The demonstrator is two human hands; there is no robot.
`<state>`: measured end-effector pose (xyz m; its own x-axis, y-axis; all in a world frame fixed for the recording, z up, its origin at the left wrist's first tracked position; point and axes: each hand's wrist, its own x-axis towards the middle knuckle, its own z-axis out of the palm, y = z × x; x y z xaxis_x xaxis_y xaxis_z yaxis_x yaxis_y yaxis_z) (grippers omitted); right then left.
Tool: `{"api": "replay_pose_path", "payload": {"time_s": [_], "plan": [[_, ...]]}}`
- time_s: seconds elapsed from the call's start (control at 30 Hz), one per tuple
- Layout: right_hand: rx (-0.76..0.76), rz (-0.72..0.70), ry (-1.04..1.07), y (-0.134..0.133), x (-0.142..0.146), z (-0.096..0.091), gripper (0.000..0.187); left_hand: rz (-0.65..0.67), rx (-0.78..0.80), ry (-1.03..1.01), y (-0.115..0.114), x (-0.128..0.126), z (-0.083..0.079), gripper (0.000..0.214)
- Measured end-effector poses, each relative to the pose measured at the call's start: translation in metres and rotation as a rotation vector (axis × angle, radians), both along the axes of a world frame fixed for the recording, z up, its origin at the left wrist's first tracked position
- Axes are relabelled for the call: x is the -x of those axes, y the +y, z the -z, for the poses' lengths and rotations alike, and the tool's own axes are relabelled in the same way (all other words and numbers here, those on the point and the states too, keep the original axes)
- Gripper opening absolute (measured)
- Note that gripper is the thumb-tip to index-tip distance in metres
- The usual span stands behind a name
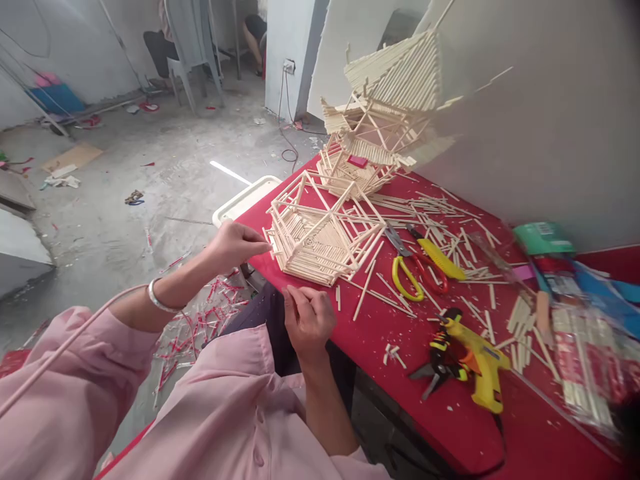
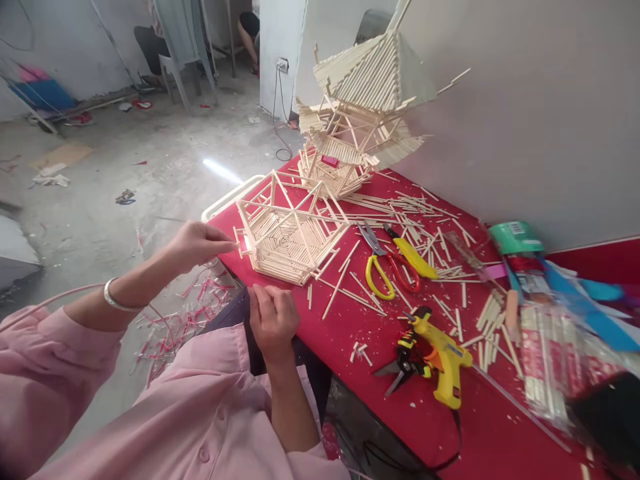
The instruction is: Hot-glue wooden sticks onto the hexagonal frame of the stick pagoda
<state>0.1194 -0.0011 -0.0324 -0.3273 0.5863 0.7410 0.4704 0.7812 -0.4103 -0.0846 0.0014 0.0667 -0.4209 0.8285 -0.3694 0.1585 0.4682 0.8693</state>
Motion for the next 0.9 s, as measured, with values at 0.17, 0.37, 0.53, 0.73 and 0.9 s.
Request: {"api": "replay_pose_path", "payload": {"time_s": [0.17, 0.37, 0.53, 0.73, 0.9], "plan": [[0.098, -0.016, -0.004, 0.004, -0.01, 0.018, 0.014, 0.092, 0.01, 0.124, 0.02, -0.003, -0.002, 0.022], [0.107, -0.061, -0.039, 0.004, -0.012, 0.02, 0.015, 0.193, 0.111, 0.276, 0.034, -0.002, 0.004, 0.01], [0.057, -0.063, -0.087, 0.004, -0.013, 0.021, 0.014, 0.356, 0.08, 0.385, 0.037, 0.001, -0.002, 0.016], [0.047, -0.047, -0.152, 0.003, -0.012, 0.023, 0.014, 0.428, 0.08, 0.282, 0.039, 0.005, -0.003, 0.014], [0.003, -0.038, -0.165, 0.004, -0.01, 0.021, 0.011, 0.36, 0.063, 0.191, 0.043, 0.007, -0.001, 0.02]]}}
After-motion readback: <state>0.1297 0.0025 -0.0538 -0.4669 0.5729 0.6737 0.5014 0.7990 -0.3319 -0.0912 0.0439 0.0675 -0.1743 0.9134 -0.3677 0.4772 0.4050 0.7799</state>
